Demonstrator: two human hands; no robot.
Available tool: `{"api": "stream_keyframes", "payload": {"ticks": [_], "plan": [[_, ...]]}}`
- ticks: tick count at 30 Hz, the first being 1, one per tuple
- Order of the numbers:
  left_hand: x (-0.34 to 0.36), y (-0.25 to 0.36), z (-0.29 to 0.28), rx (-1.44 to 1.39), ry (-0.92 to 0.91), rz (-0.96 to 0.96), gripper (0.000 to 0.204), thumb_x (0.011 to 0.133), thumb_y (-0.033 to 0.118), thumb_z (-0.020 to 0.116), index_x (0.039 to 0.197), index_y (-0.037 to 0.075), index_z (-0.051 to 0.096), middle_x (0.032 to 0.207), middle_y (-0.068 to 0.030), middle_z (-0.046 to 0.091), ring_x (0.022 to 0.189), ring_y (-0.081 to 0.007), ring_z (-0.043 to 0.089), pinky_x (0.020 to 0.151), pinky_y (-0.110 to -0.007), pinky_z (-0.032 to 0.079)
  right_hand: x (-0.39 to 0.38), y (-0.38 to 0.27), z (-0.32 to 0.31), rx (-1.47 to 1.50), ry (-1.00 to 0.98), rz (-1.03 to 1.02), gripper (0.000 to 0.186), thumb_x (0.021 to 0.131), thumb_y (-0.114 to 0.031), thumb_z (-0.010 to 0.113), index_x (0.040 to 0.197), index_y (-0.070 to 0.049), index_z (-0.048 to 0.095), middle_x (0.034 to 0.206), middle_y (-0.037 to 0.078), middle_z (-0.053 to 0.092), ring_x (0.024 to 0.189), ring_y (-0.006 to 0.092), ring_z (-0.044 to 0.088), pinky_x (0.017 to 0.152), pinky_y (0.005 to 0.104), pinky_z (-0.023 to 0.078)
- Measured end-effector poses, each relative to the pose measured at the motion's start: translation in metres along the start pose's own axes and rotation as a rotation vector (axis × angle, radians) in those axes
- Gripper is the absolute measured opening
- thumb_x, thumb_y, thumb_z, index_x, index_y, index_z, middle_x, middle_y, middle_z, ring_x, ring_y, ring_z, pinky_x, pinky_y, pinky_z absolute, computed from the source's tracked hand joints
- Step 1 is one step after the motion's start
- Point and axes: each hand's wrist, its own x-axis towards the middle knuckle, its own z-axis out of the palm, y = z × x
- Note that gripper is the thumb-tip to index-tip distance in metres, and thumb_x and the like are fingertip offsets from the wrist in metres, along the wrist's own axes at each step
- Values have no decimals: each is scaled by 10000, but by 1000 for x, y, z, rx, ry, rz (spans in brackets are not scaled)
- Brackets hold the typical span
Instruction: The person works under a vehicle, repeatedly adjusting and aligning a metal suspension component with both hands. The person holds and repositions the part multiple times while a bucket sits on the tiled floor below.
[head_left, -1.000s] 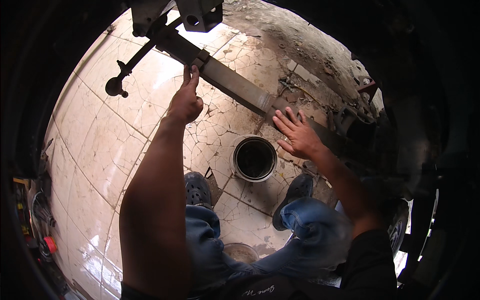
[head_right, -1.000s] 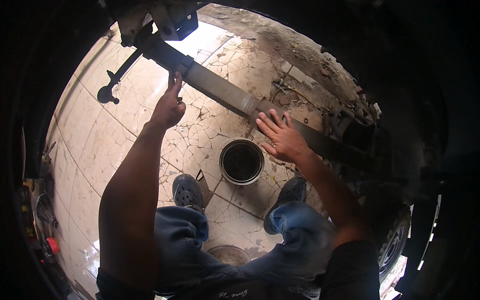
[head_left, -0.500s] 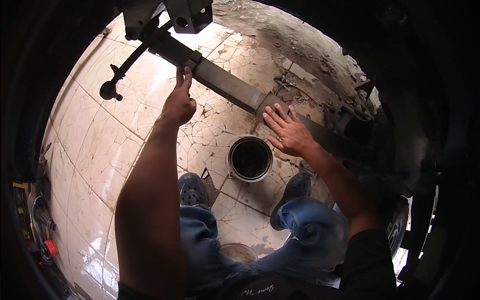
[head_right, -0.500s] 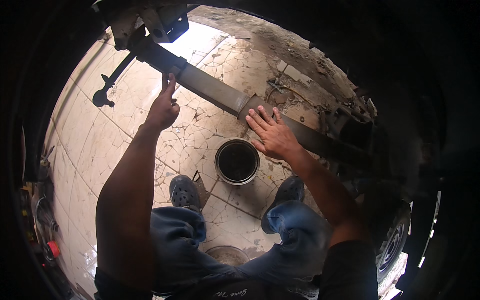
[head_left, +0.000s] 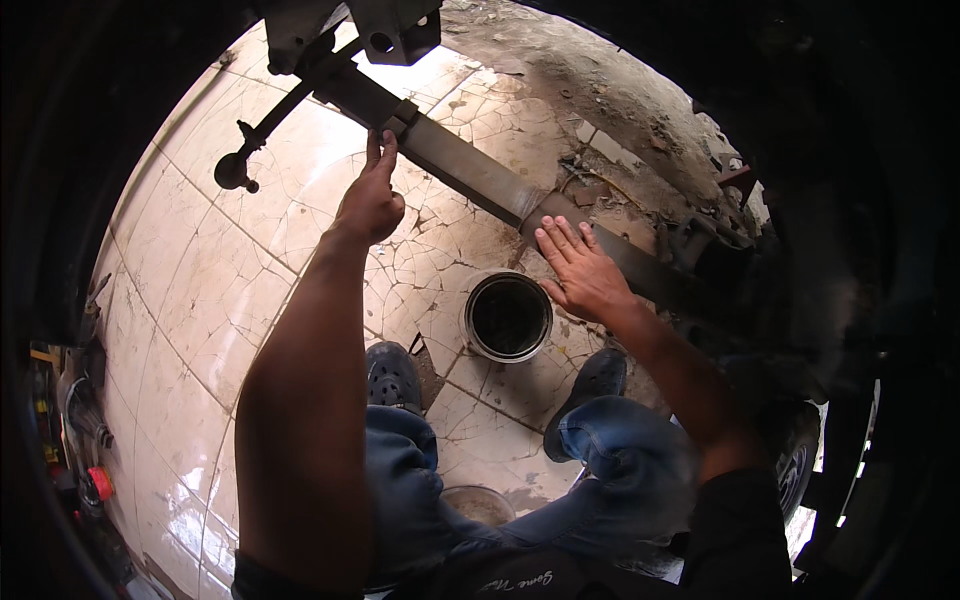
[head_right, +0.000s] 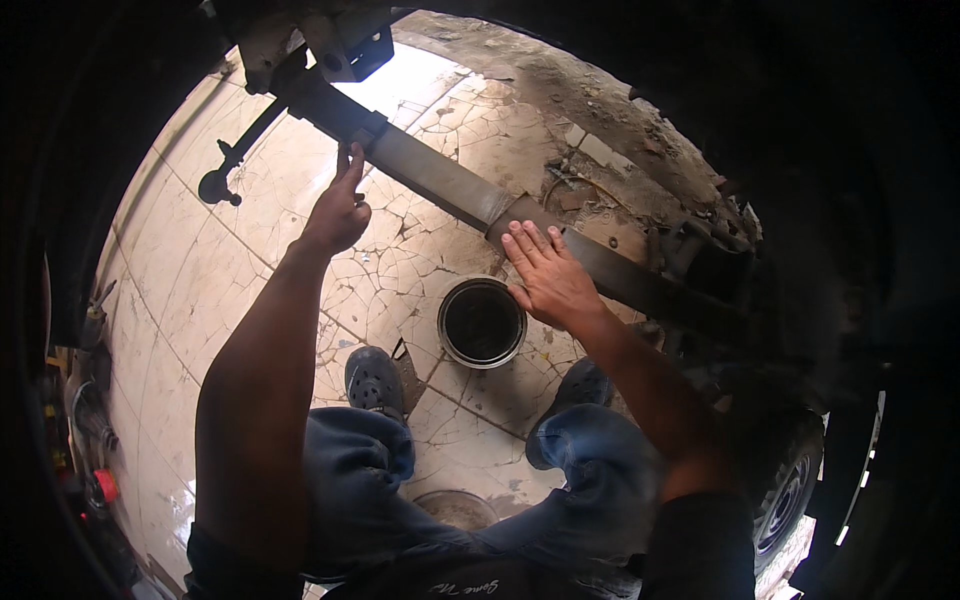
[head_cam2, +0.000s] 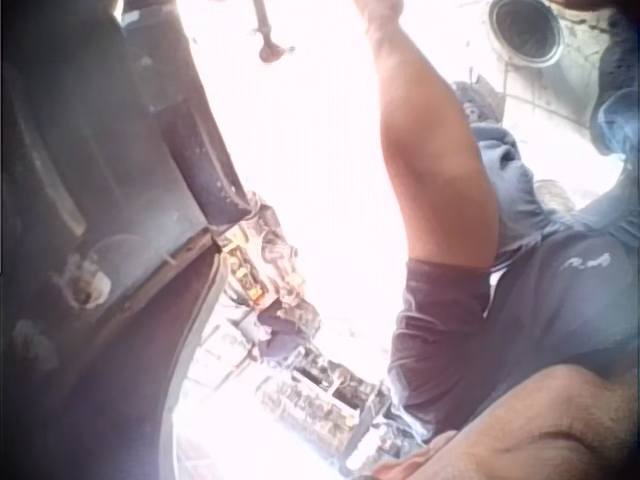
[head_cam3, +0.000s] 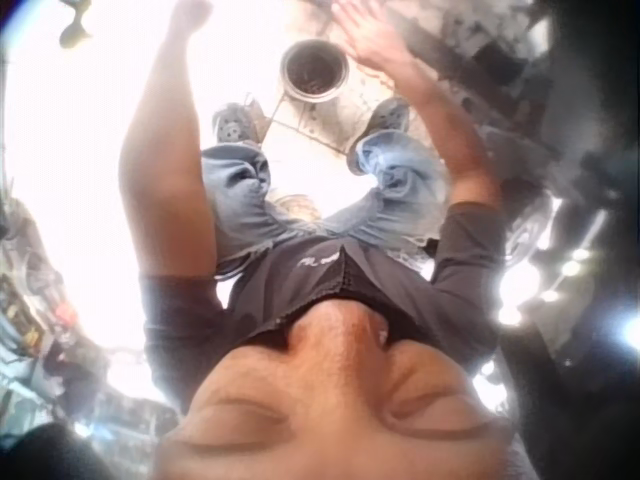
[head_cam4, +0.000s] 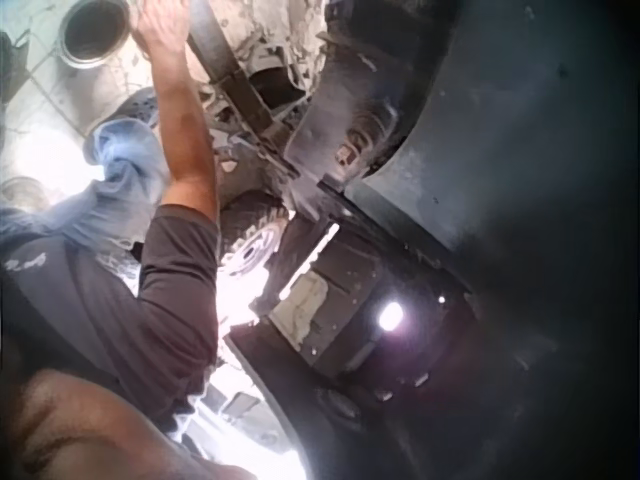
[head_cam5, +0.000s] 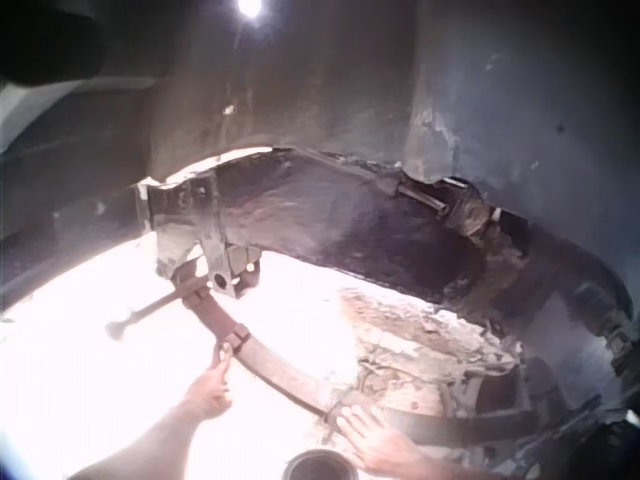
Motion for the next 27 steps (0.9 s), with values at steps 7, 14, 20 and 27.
{"api": "stream_keyframes", "payload": {"ticks": [7, 14, 20, 27], "plan": [[-7, 4, -6, -4, -46, -74, 954, 801, -41, 469, 1599, 205, 8, 1666, -127, -40, 1209, -336, 612, 943, -350, 537, -34, -11, -1, 68, -54, 58, 767, 932, -374, 571, 1528, 14, 283, 1606, 212, 239, 1495, 342, 225, 1210, 468, 205], [-2, 3, -5, 31, -27, -56, 955, 797, -41, 471, 1598, 203, 11, 1667, -118, -60, 1233, -334, 597, 947, -344, 539, 7, -15, 1, 110, 29, -16, 775, 930, -391, 566, 1539, -12, 272, 1617, 184, 231, 1497, 331, 225, 1218, 463, 195], [-6, -7, -5, 14, 5, -7, 938, 792, -39, 471, 1598, 175, 41, 1666, -121, -63, 1239, -350, 590, 943, -336, 543, -12, -3, -4, 171, -43, -74, 770, 922, -394, 573, 1537, -31, 286, 1614, 162, 253, 1500, 311, 226, 1222, 445, 200], [-8, 5, -8, -16, -29, -81, 944, 789, -46, 469, 1599, 173, 37, 1666, -119, -71, 1240, -357, 587, 941, -337, 542, -7, -11, -1, 101, -12, -92, 834, 897, -421, 599, 1549, -32, 254, 1611, 165, 259, 1500, 316, 226, 1224, 446, 192]]}}
